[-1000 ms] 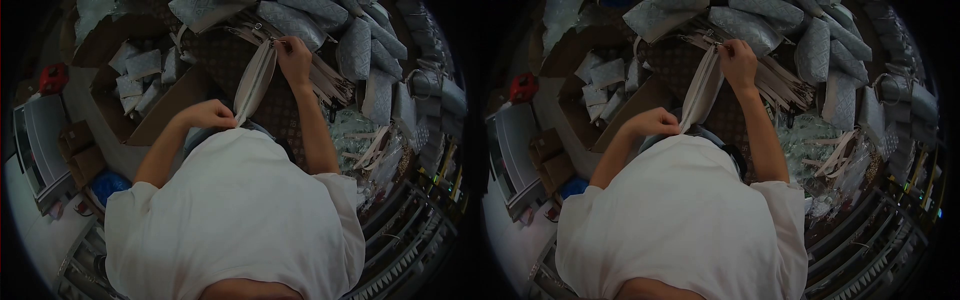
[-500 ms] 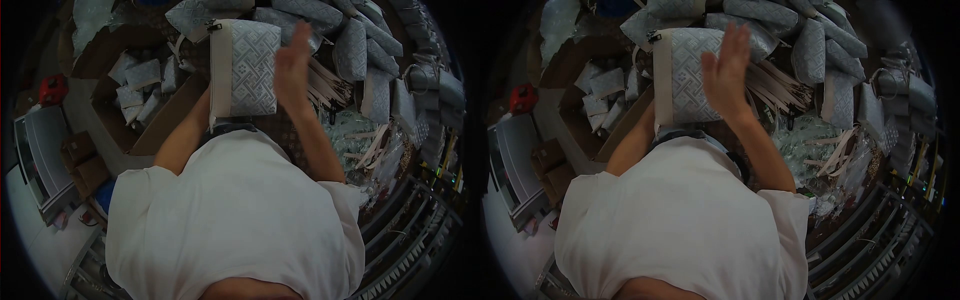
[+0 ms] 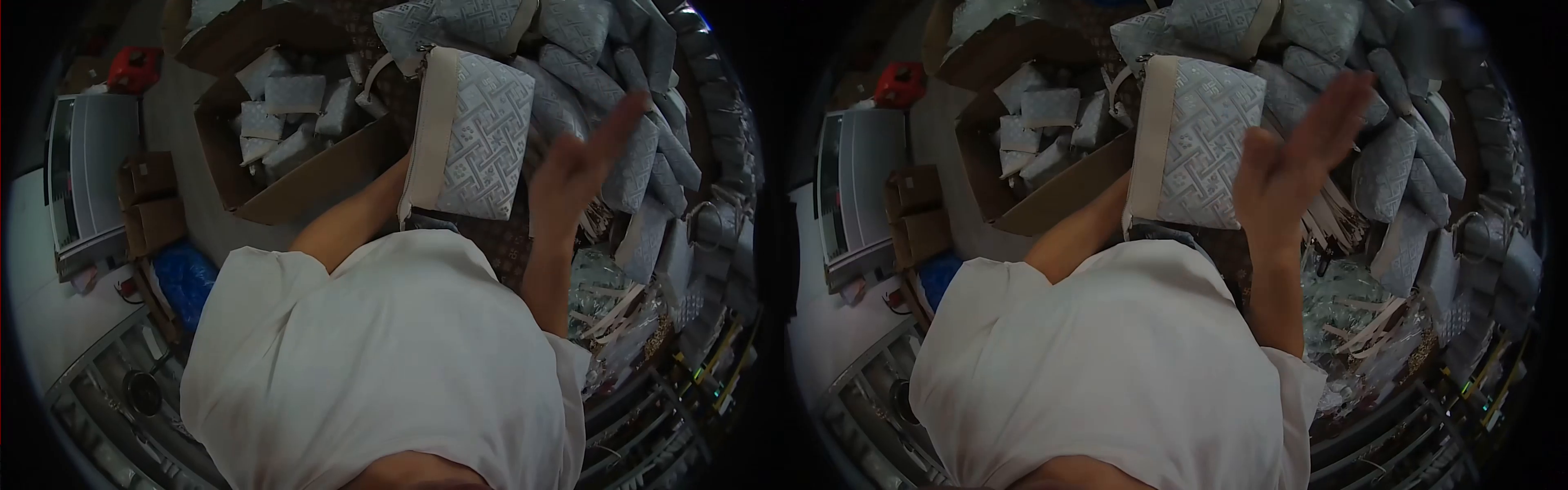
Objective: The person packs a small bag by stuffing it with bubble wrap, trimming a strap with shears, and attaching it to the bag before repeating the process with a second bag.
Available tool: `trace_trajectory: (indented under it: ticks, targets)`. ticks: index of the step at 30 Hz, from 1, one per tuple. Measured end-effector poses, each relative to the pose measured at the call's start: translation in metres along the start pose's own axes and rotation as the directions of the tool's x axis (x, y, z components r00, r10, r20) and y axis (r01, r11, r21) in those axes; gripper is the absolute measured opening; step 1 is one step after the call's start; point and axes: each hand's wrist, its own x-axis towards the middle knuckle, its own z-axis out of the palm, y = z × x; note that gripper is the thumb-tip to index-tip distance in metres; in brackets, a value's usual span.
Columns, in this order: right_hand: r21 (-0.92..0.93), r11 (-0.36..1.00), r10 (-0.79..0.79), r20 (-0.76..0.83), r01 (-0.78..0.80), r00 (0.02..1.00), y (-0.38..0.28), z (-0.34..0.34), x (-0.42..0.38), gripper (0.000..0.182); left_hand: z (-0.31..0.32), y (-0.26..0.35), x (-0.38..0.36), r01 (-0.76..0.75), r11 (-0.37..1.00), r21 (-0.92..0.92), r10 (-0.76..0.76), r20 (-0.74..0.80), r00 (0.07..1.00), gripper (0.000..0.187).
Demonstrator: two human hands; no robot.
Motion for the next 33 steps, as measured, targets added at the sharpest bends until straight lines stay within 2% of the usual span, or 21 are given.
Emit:
trace_trajectory:
  ticks: [1,3,4,6,8,9,11,12,15,17,18,19,20,21,22,23,25,27,29,32,33]
  targets:
    - [0.533,0.779,0.313,0.125,-0.330,0.941,0.009,0.003,-0.015,0.068,-0.005,0.004,0.000,0.000,1.000,0.001,0.000,-0.010,1.000,0.054]
    - [0.404,0.848,0.198,0.356,-0.342,0.913,0.002,0.028,-0.024,0.065,-0.012,0.011,-0.003,-0.015,1.000,0.005,0.015,-0.024,1.000,0.054]
    - [-0.178,0.971,-0.048,0.502,0.158,0.864,-0.019,0.057,-0.021,0.065,-0.019,0.014,-0.017,-0.042,0.999,0.007,0.043,-0.057,0.997,0.053]
    - [0.072,0.997,-0.047,0.480,0.014,0.876,-0.023,0.083,-0.036,0.059,-0.037,0.028,-0.043,-0.111,0.994,0.018,0.112,-0.136,0.984,0.051]
    - [0.305,0.952,-0.173,0.516,0.008,0.839,-0.028,0.084,-0.040,0.054,-0.065,0.051,-0.074,-0.194,0.980,0.043,0.199,-0.247,0.948,0.049]
    - [0.259,0.966,-0.125,0.507,-0.013,0.853,-0.026,0.081,-0.043,0.054,-0.086,0.070,-0.089,-0.250,0.966,0.069,0.259,-0.315,0.913,0.048]
    - [0.353,0.934,-0.111,0.430,-0.053,0.896,-0.015,0.075,-0.045,0.048,-0.131,0.112,-0.121,-0.349,0.922,0.167,0.386,-0.462,0.798,0.047]
    - [0.326,0.944,-0.092,0.421,-0.056,0.902,-0.002,0.072,-0.046,0.048,-0.156,0.133,-0.130,-0.381,0.898,0.219,0.437,-0.538,0.721,0.046]
    - [0.205,0.932,0.251,0.227,-0.298,0.941,0.059,0.057,-0.043,0.042,-0.231,0.182,-0.181,-0.330,0.850,0.410,0.517,-0.767,0.380,0.043]
    - [0.034,0.887,0.460,-0.006,-0.460,0.888,0.112,0.040,-0.036,0.041,-0.254,0.189,-0.211,-0.194,0.860,0.471,0.500,-0.854,0.144,0.041]
    - [-0.071,0.837,0.529,-0.152,-0.543,0.835,0.138,0.031,-0.036,0.042,-0.257,0.188,-0.219,-0.125,0.867,0.483,0.493,-0.867,0.068,0.041]
    - [-0.148,0.677,0.669,-0.283,-0.721,0.687,0.159,0.026,-0.038,0.044,-0.254,0.186,-0.218,-0.069,0.866,0.496,0.498,-0.866,0.033,0.040]
    - [-0.187,0.474,0.753,-0.419,-0.860,0.507,0.181,0.023,-0.039,0.046,-0.249,0.181,-0.208,-0.028,0.855,0.518,0.519,-0.853,0.045,0.039]
    - [-0.186,0.464,0.753,-0.431,-0.866,0.496,0.207,0.019,-0.043,0.046,-0.238,0.176,-0.192,0.001,0.829,0.559,0.556,-0.825,0.100,0.038]
    - [0.264,0.175,0.981,-0.130,-0.948,0.145,0.232,0.018,-0.051,0.048,-0.228,0.172,-0.177,0.034,0.804,0.594,0.587,-0.801,0.119,0.036]
    - [0.534,-0.275,0.942,0.317,-0.799,-0.112,0.243,0.017,-0.060,0.050,-0.207,0.164,-0.150,0.056,0.762,0.646,0.626,-0.755,0.194,0.035]
    - [0.574,-0.320,0.919,0.382,-0.753,-0.099,0.231,0.010,-0.056,0.050,-0.162,0.148,-0.100,0.056,0.688,0.724,0.651,-0.649,0.394,0.032]
    - [0.610,-0.361,0.893,0.445,-0.706,-0.071,0.222,-0.002,-0.054,0.049,-0.110,0.135,-0.052,0.000,0.648,0.762,0.580,-0.493,0.648,0.029]
    - [0.649,-0.211,0.931,0.361,-0.731,0.053,0.210,-0.024,-0.068,0.040,-0.054,0.119,-0.017,-0.001,0.669,0.743,0.363,-0.325,0.873,0.027]
    - [0.666,-0.109,0.881,0.409,-0.738,0.238,0.146,-0.079,-0.094,0.044,0.002,0.081,0.028,0.123,0.645,0.755,0.107,-0.248,0.963,0.033]
    - [0.670,-0.121,0.885,0.406,-0.733,0.225,0.127,-0.083,-0.110,0.044,0.010,0.067,0.041,0.159,0.629,0.761,0.039,-0.236,0.971,0.037]
